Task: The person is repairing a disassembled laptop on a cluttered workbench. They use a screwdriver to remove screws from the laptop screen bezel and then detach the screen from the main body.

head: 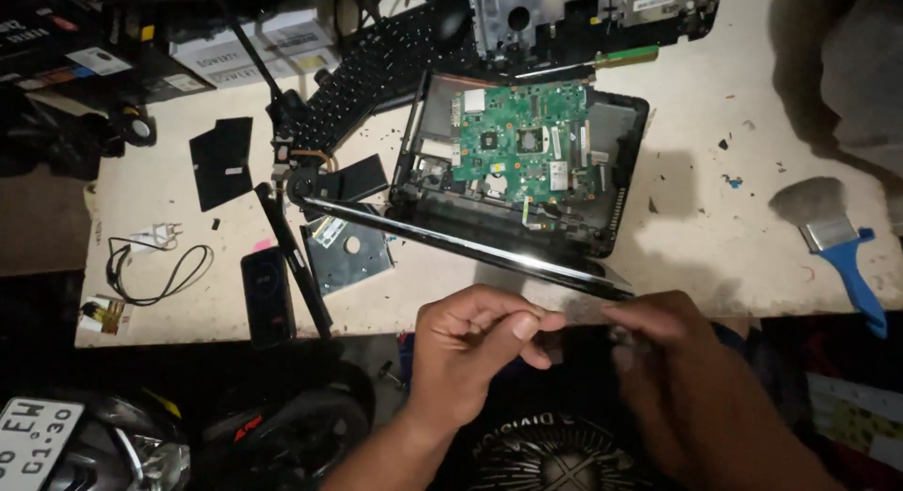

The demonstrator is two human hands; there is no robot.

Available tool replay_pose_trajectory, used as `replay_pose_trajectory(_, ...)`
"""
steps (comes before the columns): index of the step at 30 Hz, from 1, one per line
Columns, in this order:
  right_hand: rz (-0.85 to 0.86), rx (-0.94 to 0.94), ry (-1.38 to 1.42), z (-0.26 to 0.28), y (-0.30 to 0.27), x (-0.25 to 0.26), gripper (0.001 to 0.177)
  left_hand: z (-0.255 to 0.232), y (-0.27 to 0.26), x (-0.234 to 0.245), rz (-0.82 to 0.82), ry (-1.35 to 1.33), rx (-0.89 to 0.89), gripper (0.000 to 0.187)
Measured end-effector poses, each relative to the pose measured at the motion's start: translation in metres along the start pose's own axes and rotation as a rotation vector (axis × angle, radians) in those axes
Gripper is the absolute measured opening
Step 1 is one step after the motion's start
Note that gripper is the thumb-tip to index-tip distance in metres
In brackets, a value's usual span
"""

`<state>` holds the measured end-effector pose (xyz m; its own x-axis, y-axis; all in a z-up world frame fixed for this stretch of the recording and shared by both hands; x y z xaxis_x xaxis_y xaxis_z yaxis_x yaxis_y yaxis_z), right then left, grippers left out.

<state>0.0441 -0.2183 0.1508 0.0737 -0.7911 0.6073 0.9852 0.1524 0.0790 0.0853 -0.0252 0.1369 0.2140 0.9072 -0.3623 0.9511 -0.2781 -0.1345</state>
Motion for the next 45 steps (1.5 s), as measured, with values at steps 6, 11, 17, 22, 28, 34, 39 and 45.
replay_pose_trajectory(6,0.154,0.082,-0.164,-0.011,-0.007,-0.013,0.075,-0.016,0.006,-0.001,-0.004,0.046,-0.143,0.013)
replay_pose_trajectory(11,0.048,0.245,-0.063,0.034,0.012,-0.001,0.059,-0.019,0.011,-0.007,0.044,0.047,-0.168,0.012)
replay_pose_trajectory(17,-0.061,0.29,-0.274,0.026,0.017,-0.005,0.044,-0.01,0.016,0.0,-0.003,0.123,-0.146,0.01)
replay_pose_trajectory(22,-0.058,0.301,-0.25,0.032,0.021,-0.006,0.046,-0.011,0.016,0.004,-0.006,0.116,-0.143,0.013)
replay_pose_trajectory(28,-0.013,0.244,-0.138,0.028,0.021,-0.006,0.047,-0.016,0.016,0.005,0.047,0.191,-0.152,0.011)
replay_pose_trajectory(34,-0.008,0.176,-0.052,0.031,0.019,-0.001,0.05,-0.02,0.016,0.002,0.067,0.241,-0.165,0.012)
replay_pose_trajectory(39,0.177,0.021,-0.084,0.01,0.011,-0.008,0.071,-0.025,0.015,-0.004,0.079,0.389,-0.223,0.011)
replay_pose_trajectory(45,0.011,0.28,0.102,0.031,0.012,0.011,0.051,-0.023,0.014,-0.005,0.067,0.294,-0.142,0.013)
Point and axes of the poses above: each hand's wrist, its own y-axis towards the middle knuckle, its own x-axis out of the back of the hand, z = x × y, the point moved 7 cm from there along y, towards the middle knuckle, and after that the axes turned 4 degrees about x, right-handed, at the moved point
